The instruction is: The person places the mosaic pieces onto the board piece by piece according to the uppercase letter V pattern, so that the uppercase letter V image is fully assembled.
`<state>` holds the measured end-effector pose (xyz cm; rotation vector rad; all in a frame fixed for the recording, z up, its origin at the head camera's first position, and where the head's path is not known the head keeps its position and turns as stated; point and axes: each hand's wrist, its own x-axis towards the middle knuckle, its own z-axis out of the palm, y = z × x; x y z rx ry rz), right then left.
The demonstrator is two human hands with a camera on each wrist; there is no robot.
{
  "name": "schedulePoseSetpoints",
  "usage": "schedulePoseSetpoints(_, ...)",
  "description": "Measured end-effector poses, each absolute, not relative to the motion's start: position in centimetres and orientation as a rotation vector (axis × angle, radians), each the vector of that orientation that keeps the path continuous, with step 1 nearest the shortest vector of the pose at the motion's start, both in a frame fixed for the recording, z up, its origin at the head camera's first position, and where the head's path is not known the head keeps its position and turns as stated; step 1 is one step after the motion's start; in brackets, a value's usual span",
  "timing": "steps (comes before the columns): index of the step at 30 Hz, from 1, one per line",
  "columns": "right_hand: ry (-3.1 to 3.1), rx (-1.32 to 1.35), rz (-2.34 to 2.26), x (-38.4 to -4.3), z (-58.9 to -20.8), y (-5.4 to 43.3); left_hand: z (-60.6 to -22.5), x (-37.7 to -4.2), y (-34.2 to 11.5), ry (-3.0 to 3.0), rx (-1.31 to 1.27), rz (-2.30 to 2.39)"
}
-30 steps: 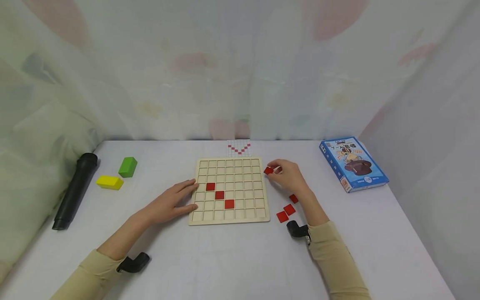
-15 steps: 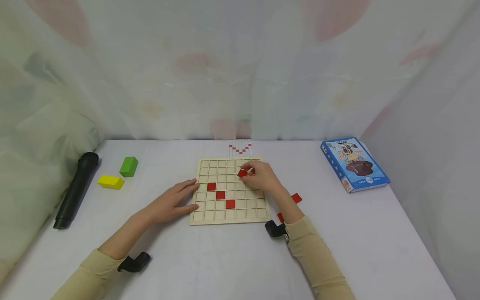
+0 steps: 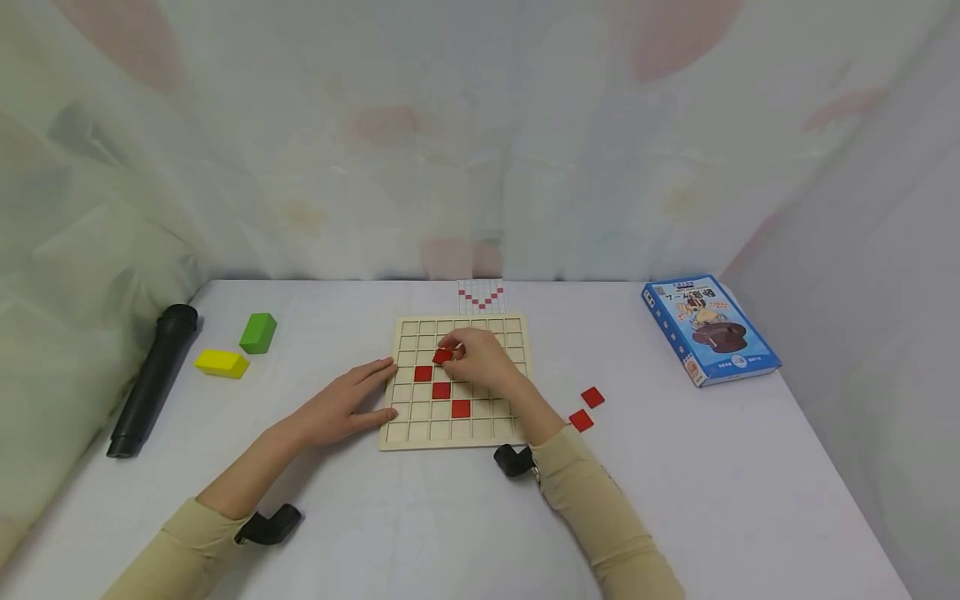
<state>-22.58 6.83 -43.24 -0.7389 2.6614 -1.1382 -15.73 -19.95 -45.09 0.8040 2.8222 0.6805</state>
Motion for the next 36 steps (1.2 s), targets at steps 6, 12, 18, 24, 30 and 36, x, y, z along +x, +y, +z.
schedulePoseSetpoints(6, 2.632, -0.787, -1.137, -22.7, -43.6, 4.7, -45.2, -15.8, -20.0, 2.829, 0.83, 0.695)
schedulePoseSetpoints(12, 2.646, -0.847, -1.096, -22.9, -43.7, 2.9, -45.3, -15.8, -20.1, 2.834, 0.813, 0.679)
schedulePoseSetpoints(18, 2.675, -0.88, -1.054, -23.2, -44.0, 1.6, -45.2, -15.7, -20.0, 2.828, 0.799, 0.681)
schedulePoseSetpoints(24, 2.682, -0.851, -1.061, -23.2, -44.1, 1.1, -45.0, -15.7, -20.0, 2.826, 0.803, 0.685)
schedulePoseSetpoints(30, 2.677, -0.863, -1.068, -23.0, -44.0, 1.2, -45.0, -15.7, -20.0, 2.821, 0.793, 0.676)
schedulePoseSetpoints(36, 2.64, -0.823, -1.187, -22.3, -43.7, 2.5, -45.0, -15.6, -20.0, 2.824, 0.791, 0.671)
